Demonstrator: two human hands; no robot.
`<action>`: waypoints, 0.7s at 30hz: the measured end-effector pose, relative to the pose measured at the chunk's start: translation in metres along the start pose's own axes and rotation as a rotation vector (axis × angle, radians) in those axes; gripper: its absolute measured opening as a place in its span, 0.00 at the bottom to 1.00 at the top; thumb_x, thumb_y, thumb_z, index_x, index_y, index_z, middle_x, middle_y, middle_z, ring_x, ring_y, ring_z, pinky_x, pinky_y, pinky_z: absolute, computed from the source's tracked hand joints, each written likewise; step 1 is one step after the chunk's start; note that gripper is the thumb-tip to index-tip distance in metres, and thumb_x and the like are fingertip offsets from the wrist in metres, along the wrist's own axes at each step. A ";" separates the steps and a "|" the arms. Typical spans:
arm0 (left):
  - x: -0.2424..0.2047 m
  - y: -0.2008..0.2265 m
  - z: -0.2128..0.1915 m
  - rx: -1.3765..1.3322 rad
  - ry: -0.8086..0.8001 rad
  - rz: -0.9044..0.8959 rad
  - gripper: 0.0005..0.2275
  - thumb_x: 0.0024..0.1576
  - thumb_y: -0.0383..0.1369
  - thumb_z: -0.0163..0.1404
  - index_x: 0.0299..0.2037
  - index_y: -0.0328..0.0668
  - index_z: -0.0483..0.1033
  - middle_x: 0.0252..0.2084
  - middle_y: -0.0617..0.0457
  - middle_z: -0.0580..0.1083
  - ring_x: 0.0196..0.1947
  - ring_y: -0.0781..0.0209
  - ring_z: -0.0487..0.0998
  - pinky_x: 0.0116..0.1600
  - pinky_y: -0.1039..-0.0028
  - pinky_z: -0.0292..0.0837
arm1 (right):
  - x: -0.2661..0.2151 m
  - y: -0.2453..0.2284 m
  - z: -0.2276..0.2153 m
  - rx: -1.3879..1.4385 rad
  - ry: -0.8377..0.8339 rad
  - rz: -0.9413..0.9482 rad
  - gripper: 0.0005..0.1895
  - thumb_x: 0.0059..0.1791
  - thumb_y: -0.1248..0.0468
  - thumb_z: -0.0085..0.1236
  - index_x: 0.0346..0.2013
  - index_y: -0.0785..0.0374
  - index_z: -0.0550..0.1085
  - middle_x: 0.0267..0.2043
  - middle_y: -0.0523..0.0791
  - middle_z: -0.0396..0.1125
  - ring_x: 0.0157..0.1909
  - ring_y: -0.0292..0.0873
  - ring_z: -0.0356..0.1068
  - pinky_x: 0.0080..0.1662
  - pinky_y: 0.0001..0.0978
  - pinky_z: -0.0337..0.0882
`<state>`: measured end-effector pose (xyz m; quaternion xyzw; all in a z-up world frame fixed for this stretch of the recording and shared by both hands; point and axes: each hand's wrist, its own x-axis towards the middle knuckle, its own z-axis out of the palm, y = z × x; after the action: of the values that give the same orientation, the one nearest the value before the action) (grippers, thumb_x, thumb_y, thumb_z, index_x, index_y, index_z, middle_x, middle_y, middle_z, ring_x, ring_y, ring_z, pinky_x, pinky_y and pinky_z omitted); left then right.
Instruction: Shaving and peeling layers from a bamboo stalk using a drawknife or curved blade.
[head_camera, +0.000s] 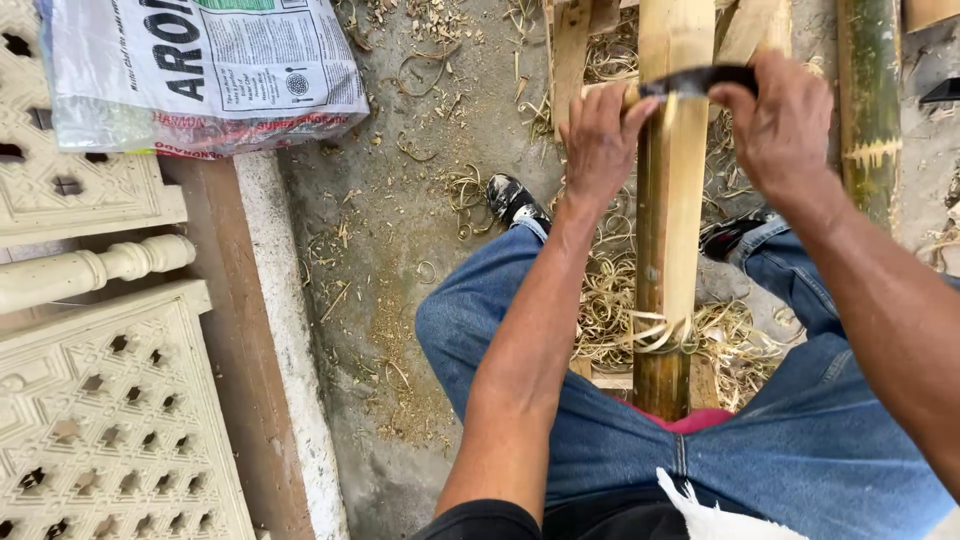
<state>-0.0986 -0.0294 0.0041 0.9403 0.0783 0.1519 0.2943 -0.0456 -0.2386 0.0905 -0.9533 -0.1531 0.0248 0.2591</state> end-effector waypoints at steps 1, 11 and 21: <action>-0.016 0.009 -0.012 0.002 -0.001 0.000 0.21 0.64 0.59 0.34 0.44 0.53 0.69 0.36 0.59 0.66 0.36 0.61 0.63 0.42 0.65 0.61 | -0.020 -0.004 -0.003 0.002 0.000 0.001 0.21 0.64 0.52 0.56 0.35 0.64 0.73 0.32 0.43 0.69 0.23 0.37 0.56 0.24 0.28 0.58; -0.198 0.057 -0.131 -0.174 -0.315 0.034 0.17 0.68 0.50 0.40 0.48 0.44 0.70 0.40 0.51 0.66 0.41 0.55 0.64 0.47 0.61 0.59 | -0.238 -0.041 -0.035 -0.005 -0.219 0.072 0.21 0.57 0.48 0.55 0.32 0.62 0.71 0.19 0.49 0.64 0.20 0.46 0.61 0.27 0.41 0.61; -0.024 0.034 -0.074 -0.117 -0.295 -0.077 0.16 0.66 0.50 0.41 0.42 0.47 0.73 0.37 0.53 0.72 0.40 0.56 0.71 0.46 0.61 0.64 | -0.033 -0.034 -0.043 -0.077 -0.335 0.099 0.22 0.62 0.45 0.47 0.37 0.59 0.72 0.23 0.44 0.64 0.16 0.38 0.50 0.19 0.34 0.54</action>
<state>-0.1437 -0.0237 0.0760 0.9299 0.0614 0.0051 0.3627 -0.0811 -0.2417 0.1432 -0.9514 -0.1479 0.1899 0.1920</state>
